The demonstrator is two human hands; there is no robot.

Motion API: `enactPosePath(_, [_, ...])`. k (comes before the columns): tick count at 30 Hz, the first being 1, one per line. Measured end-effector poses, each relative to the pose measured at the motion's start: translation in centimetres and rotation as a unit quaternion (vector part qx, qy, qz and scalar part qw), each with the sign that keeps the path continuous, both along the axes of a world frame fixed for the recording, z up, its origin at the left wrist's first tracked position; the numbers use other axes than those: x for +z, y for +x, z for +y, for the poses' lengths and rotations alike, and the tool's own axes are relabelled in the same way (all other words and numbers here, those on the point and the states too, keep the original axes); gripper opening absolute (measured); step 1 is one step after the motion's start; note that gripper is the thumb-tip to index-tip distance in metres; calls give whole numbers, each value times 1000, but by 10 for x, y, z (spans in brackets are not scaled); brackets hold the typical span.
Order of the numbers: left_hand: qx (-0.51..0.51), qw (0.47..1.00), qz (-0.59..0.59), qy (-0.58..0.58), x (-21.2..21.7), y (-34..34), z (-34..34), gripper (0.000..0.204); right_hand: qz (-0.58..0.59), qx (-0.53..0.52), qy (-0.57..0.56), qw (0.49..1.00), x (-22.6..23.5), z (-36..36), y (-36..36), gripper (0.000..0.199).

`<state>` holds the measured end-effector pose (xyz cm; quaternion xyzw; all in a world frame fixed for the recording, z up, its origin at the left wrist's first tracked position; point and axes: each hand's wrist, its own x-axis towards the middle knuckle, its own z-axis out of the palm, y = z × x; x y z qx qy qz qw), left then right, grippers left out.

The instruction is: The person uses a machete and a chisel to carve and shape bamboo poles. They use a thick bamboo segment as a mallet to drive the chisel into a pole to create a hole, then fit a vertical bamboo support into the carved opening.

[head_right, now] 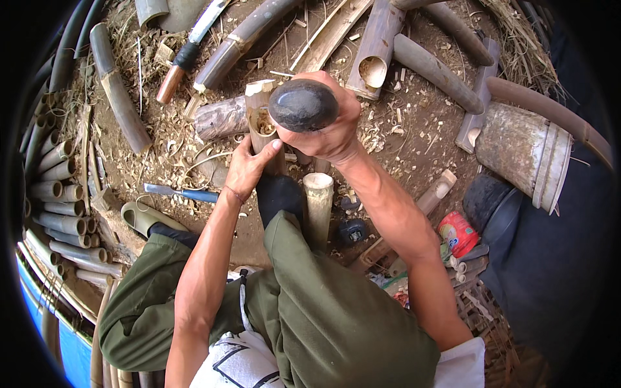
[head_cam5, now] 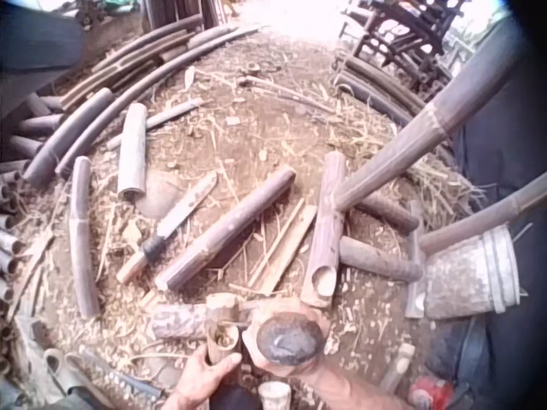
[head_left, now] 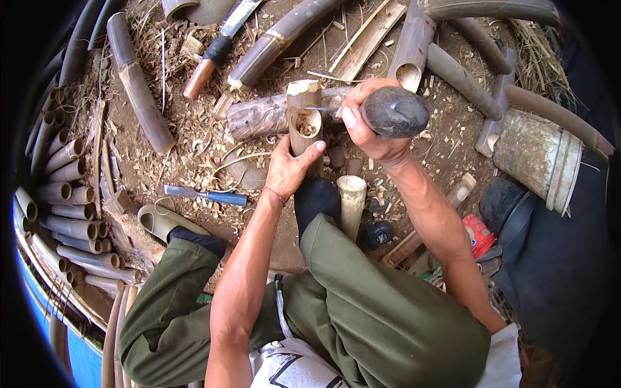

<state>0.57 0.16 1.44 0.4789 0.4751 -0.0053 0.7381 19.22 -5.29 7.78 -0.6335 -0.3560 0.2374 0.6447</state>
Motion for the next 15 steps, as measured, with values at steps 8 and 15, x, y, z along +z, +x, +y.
enactPosePath(8, [18, 996, -43, -71, 1, 4, 3, 68, 102, -58, 7, 993, 0, -11, 2, 12])
enactPosePath(15, [40, 986, -72, -143, -7, 3, 6, 66, 312, -236, 12, 920, -8, -14, 5, 15])
